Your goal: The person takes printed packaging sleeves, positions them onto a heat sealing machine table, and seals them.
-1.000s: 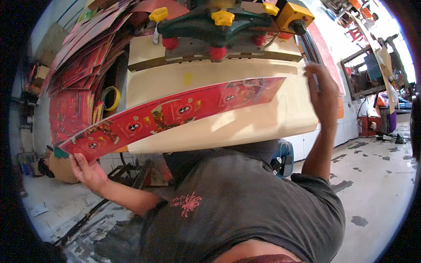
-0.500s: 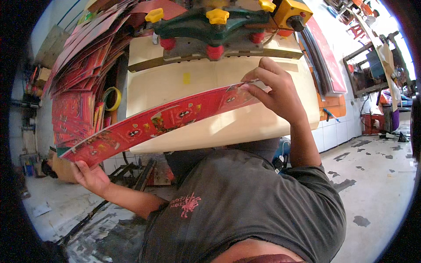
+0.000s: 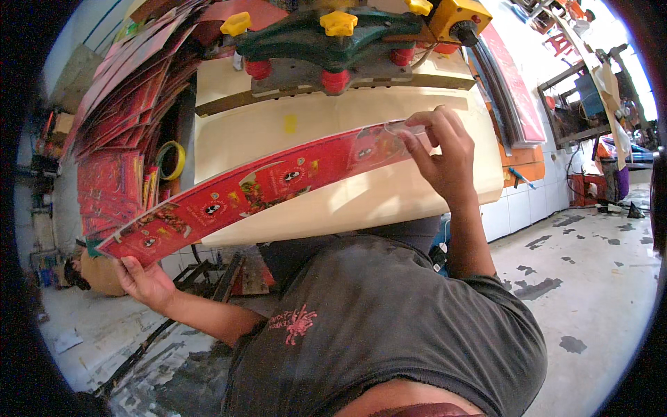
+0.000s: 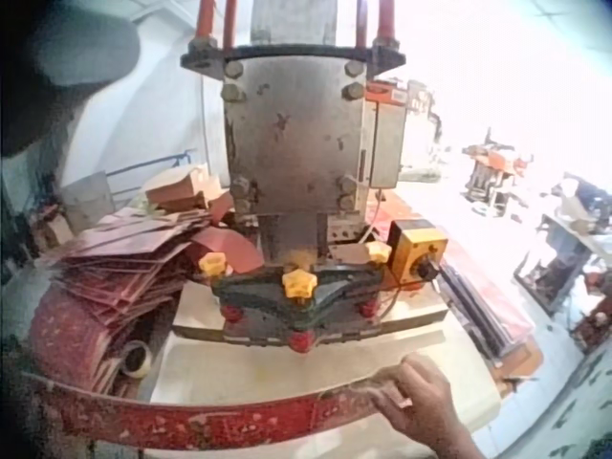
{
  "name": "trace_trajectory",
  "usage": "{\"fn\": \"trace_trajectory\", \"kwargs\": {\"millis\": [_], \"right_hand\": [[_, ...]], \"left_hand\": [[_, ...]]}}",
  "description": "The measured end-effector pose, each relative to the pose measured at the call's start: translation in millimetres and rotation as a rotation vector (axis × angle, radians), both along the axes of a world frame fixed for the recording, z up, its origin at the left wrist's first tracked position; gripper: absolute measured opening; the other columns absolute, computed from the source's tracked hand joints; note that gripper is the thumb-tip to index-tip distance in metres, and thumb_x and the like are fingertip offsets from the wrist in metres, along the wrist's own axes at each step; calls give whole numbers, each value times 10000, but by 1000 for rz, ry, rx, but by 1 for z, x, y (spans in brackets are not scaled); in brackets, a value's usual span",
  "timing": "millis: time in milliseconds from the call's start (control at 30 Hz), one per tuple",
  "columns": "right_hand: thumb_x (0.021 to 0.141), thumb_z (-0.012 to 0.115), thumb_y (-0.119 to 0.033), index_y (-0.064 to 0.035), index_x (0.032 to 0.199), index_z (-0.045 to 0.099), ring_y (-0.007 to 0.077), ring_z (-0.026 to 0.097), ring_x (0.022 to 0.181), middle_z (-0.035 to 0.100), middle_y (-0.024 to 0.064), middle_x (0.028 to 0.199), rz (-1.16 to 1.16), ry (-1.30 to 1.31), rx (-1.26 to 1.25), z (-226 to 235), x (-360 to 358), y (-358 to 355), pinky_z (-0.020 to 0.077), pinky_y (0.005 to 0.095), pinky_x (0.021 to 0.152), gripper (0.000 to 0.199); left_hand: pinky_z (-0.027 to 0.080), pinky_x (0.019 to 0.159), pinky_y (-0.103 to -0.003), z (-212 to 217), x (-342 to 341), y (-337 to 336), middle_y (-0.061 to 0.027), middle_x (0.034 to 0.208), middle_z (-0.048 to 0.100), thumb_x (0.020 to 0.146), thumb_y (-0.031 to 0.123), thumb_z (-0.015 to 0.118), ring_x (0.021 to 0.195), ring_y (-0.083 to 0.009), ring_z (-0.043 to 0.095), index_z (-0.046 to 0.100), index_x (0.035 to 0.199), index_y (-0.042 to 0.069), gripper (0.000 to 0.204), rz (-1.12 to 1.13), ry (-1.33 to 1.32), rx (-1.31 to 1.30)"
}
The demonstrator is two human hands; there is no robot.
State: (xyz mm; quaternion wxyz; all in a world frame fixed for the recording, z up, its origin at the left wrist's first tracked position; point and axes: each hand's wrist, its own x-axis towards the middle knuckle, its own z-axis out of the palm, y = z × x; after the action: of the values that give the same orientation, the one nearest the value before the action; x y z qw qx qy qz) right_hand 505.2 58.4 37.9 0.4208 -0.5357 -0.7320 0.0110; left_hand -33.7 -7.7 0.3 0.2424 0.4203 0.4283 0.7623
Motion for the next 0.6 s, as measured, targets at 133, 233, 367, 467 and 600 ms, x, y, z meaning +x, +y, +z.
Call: {"fn": "trace_trajectory", "kwargs": {"millis": [133, 233, 367, 467, 600], "right_hand": [[800, 784, -71, -53, 938, 682, 215, 500, 649, 523, 60, 743, -25, -72, 63, -11, -8, 0, 422, 352, 624, 172], [784, 765, -37, -67, 929, 680, 218, 527, 661, 554, 57, 763, -86, -129, 53, -20, -13, -2, 437, 368, 666, 171], [781, 762, -71, -47, 907, 621, 323, 610, 806, 601, 125, 865, -131, -54, 58, -28, -15, -1, 491, 429, 723, 190], [782, 758, -63, -49, 897, 614, 327, 606, 788, 593, 129, 844, -147, -25, 46, -30, -12, 0, 492, 429, 716, 185], [797, 754, -53, -32, 907, 611, 273, 620, 744, 609, 110, 838, -97, 59, 45, -25, -9, -4, 503, 374, 686, 182]], "left_hand": [[488, 1038, -540, 0, 3, 1, -161, 1357, 612, 1011, 198, 647, 1231, -300, 594, 568, 1350, 3, 398, 18, -25, 4], [480, 1051, -535, 0, -2, 2, -162, 1376, 604, 1010, 197, 649, 1243, -305, 587, 563, 1361, 1, 411, -54, -1, 17], [487, 1049, -516, -3, -3, 1, -172, 1403, 590, 1016, 189, 638, 1253, -306, 583, 559, 1374, 0, 413, -26, 18, 22], [492, 1044, -508, -3, 0, 0, -171, 1403, 590, 1021, 179, 627, 1253, -303, 584, 560, 1374, -1, 401, -20, 21, 25], [486, 1047, -508, -4, -3, -1, -160, 1381, 603, 1027, 159, 611, 1241, -291, 589, 561, 1369, 0, 380, -60, 22, 28]]}}
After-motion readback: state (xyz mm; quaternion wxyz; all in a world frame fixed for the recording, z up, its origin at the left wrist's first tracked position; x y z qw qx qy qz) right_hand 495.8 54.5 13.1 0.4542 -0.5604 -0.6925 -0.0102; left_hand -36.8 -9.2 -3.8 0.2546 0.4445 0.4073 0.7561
